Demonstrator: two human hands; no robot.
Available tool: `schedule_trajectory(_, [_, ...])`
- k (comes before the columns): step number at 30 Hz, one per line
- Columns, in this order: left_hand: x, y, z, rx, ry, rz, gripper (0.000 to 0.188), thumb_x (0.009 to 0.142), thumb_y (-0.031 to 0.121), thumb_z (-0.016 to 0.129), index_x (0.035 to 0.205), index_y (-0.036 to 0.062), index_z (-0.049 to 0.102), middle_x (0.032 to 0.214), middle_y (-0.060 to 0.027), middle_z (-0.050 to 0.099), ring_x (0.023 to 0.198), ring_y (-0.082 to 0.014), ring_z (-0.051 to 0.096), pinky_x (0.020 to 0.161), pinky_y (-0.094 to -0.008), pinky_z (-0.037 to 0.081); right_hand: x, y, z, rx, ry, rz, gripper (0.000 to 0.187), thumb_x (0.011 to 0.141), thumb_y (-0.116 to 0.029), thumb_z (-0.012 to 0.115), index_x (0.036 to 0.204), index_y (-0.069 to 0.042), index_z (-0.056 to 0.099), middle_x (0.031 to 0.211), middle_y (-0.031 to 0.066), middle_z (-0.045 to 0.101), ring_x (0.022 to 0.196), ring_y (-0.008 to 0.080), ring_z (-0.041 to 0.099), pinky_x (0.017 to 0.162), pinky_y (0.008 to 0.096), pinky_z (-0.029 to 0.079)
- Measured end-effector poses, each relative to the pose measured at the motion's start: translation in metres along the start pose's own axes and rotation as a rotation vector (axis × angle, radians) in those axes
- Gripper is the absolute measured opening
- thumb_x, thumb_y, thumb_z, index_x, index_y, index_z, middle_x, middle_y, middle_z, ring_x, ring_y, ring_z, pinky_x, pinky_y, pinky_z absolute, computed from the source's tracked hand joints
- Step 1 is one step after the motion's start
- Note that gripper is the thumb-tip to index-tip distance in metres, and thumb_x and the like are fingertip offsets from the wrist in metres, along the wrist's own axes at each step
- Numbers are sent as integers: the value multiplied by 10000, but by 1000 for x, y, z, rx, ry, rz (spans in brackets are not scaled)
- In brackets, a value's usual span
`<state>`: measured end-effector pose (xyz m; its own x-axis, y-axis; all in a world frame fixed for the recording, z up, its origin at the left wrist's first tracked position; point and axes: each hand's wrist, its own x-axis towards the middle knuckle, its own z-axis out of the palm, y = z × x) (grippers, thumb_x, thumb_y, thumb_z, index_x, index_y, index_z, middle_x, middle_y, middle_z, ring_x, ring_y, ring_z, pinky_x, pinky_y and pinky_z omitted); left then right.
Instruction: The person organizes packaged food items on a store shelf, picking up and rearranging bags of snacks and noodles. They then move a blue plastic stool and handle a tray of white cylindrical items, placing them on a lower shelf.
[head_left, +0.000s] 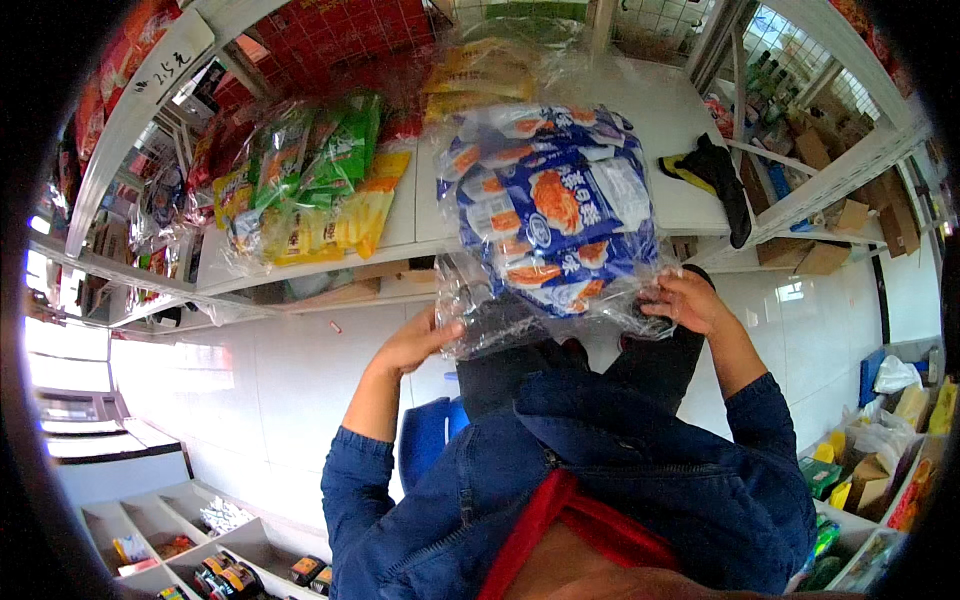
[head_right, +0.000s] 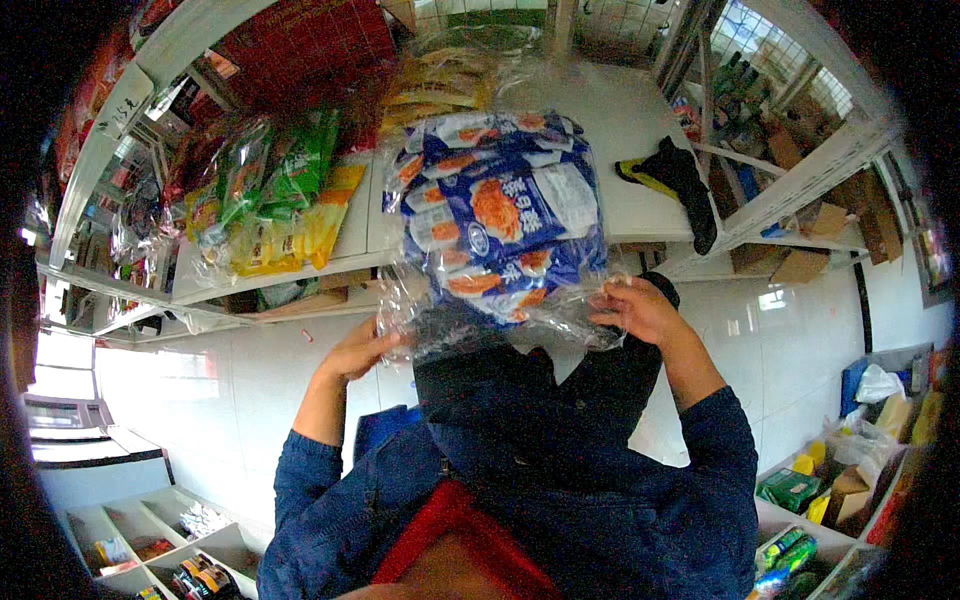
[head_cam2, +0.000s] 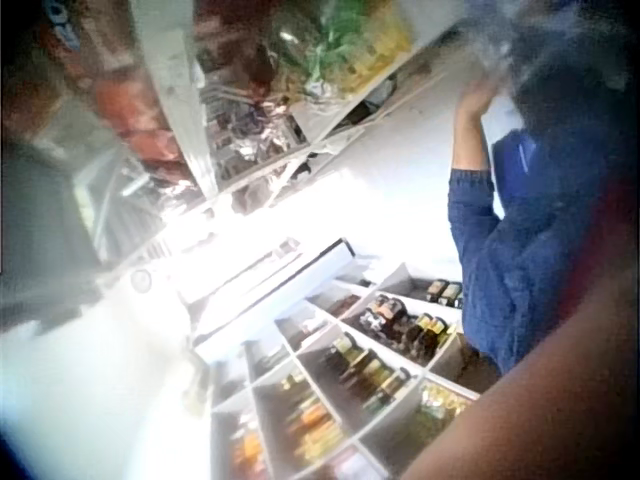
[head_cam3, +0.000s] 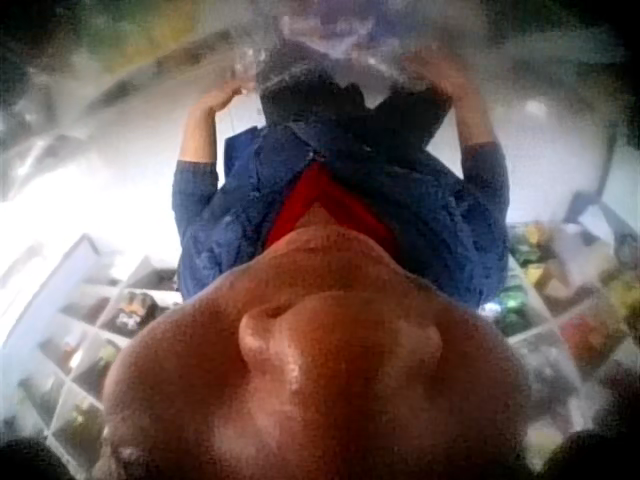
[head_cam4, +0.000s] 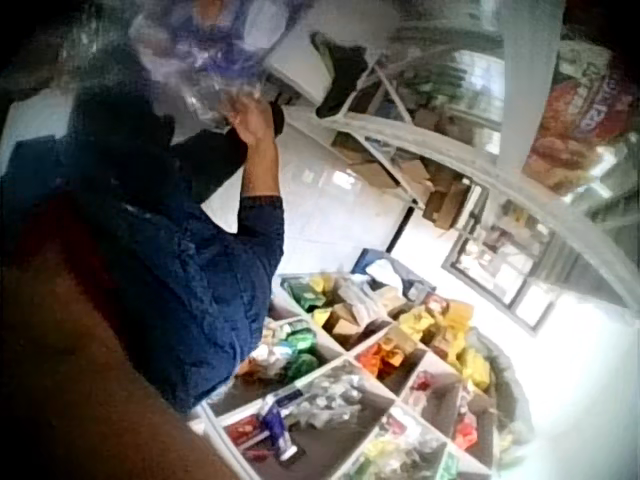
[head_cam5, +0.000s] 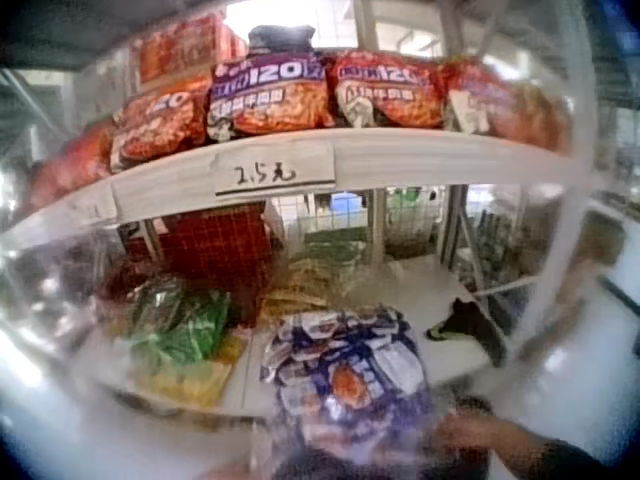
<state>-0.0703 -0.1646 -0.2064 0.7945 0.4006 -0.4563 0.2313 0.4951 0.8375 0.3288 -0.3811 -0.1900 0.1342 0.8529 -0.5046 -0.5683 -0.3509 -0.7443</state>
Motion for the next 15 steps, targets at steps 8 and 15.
schedule_trajectory(8, [59,35,4,-338,-11,11,458,835,299,621,1168,35,450,1030,-94,562,913,-199,561,720,-366,508,26,-32,25,253,85,69,425,812,-402,622,998,-27,552,921,117,579,864,266,564,789,471,474])
schedule_trajectory(15, [79,55,26,-244,16,-90,211,783,56,640,980,28,568,702,-33,586,505,-104,513,458,-210,436,56,-35,11,-110,-53,-29,236,822,-170,622,1001,-42,536,639,17,547,475,109,470,385,237,335])
